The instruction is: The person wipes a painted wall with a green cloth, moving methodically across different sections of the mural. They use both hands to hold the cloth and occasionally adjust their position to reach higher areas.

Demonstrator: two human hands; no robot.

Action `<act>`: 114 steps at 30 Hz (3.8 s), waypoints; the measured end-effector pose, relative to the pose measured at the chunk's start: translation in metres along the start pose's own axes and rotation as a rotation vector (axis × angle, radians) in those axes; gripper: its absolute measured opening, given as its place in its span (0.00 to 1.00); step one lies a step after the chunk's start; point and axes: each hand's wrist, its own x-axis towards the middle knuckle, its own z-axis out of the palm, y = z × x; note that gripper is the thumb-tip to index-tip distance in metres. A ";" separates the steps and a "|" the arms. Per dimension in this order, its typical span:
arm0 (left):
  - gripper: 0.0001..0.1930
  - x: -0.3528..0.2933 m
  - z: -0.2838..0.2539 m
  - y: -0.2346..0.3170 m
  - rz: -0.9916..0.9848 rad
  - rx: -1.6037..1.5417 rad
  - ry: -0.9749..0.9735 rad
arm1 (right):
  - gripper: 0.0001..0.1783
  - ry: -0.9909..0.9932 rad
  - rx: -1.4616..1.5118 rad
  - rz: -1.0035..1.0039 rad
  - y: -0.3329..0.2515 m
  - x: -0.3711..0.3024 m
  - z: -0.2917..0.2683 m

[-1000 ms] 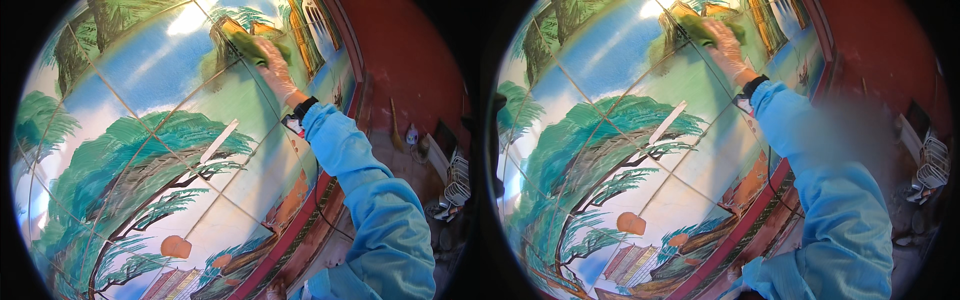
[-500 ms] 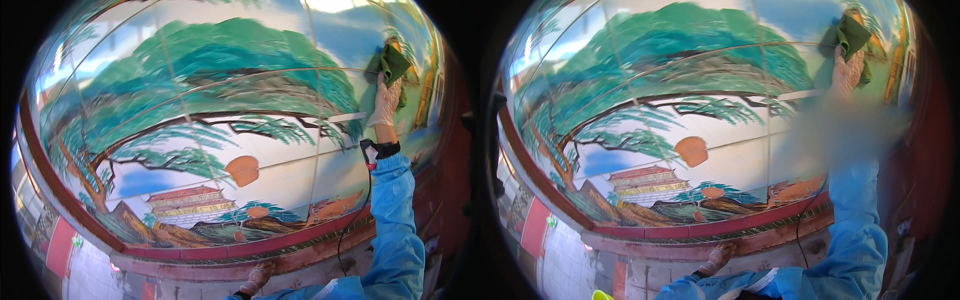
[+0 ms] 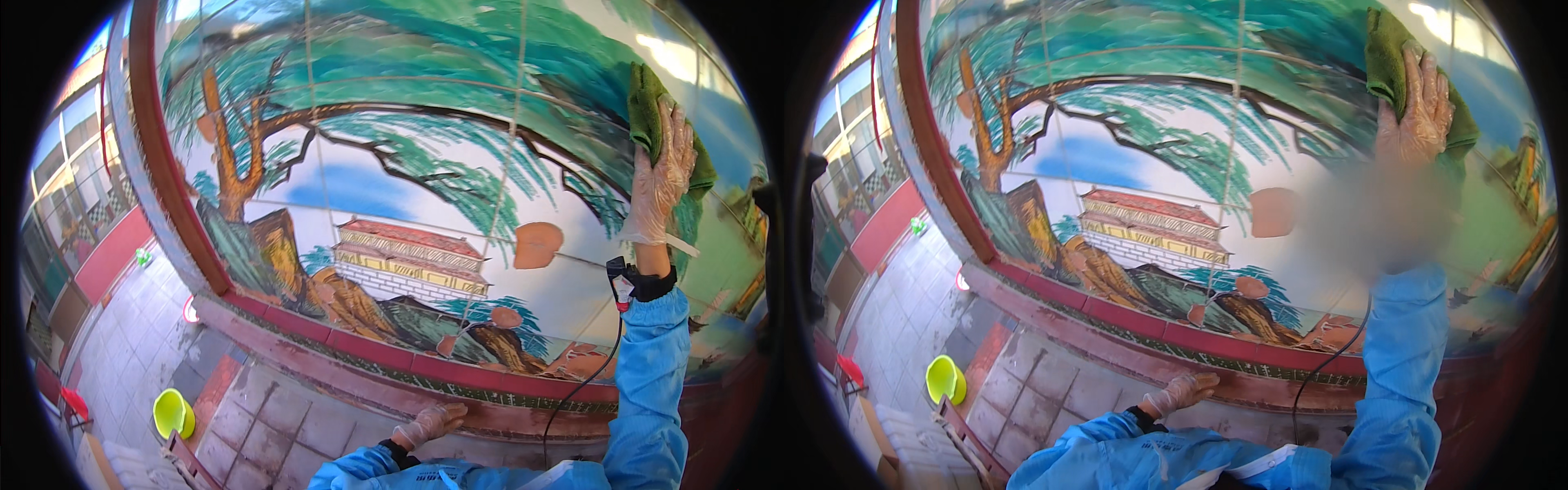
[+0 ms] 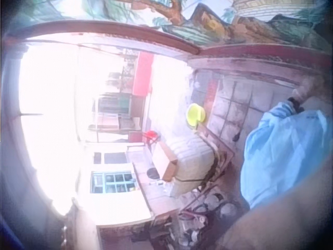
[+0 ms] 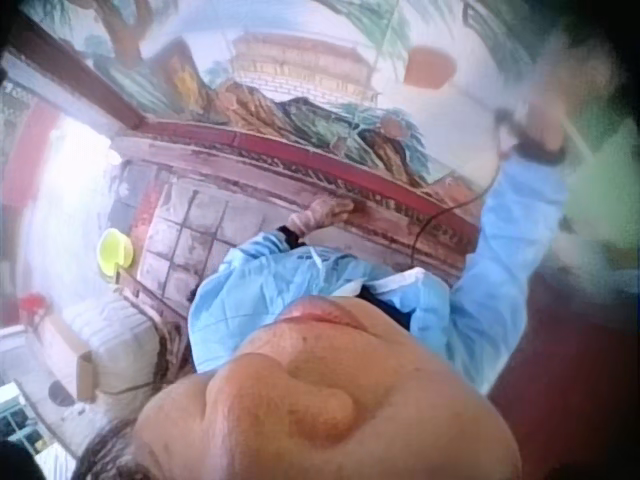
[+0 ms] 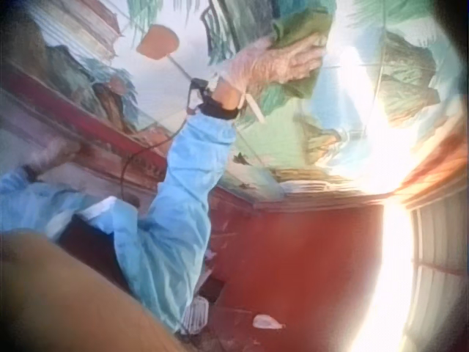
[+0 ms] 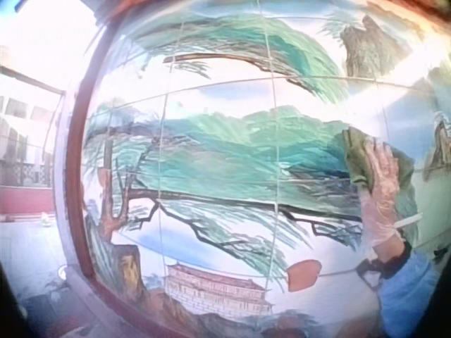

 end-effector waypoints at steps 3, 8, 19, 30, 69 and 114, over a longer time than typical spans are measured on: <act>0.21 -0.022 -0.012 0.002 -0.047 -0.116 0.089 | 0.38 -0.019 0.054 -0.067 -0.029 0.007 0.010; 0.17 -0.058 -0.051 0.004 -0.151 -0.067 0.255 | 0.38 -0.065 0.118 -0.132 -0.081 0.011 0.029; 0.13 -0.118 -0.105 0.010 -0.302 -0.029 0.639 | 0.45 -0.136 0.142 -0.201 -0.187 0.044 0.056; 0.12 -0.162 -0.115 -0.005 -0.392 -0.012 0.864 | 0.29 -0.025 0.300 -0.429 -0.287 0.056 0.101; 0.13 -0.245 -0.092 -0.011 -0.707 -0.064 0.999 | 0.30 -1.002 0.870 -0.667 -0.423 -0.258 0.074; 0.15 -0.217 -0.078 -0.008 -0.665 -0.050 0.875 | 0.28 -0.724 0.679 -0.776 -0.289 -0.135 0.039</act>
